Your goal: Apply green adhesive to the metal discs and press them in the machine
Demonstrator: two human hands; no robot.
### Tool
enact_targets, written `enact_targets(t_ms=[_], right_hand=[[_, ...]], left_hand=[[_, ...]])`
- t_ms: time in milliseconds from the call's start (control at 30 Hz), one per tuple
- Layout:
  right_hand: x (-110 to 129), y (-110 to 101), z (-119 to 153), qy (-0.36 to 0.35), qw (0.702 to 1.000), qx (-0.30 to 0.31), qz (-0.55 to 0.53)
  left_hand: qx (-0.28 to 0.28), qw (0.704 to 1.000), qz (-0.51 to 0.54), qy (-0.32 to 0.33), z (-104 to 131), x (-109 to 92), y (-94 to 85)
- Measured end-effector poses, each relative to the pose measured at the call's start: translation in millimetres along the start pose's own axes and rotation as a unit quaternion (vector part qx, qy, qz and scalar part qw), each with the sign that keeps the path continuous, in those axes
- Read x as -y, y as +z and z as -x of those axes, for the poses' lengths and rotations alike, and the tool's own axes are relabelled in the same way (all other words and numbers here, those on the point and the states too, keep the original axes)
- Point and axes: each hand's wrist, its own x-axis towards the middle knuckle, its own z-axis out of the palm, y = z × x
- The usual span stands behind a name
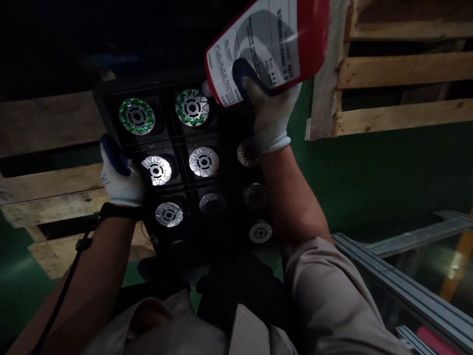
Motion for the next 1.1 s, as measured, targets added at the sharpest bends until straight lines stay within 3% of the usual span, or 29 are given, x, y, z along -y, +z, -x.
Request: enact_targets(t_ms=[133,367,633,800,1100], right_hand=[[-2,-3,2,-0.093,0.995,0.002,-0.029],[2,-7,13,-0.041,0.999,-0.012,-0.008],[10,-8,17,-0.1,0.991,-0.065,-0.067],[20,-6,24,-0.089,0.994,0.021,-0.061],[38,-9,37,-0.105,0.993,0.045,-0.032]], left_hand=[[0.001,1.0,-0.007,-0.005,0,-1,-0.5],[-0.011,1.0,0.001,0.005,0,0,0.2],[-0.001,1.0,0.004,-0.006,-1,-1,-1.6],[-0.018,1.0,-0.001,0.004,-1,1,-0.1],[-0.01,1.0,-0.01,-0.002,-1,-2,-1.6]])
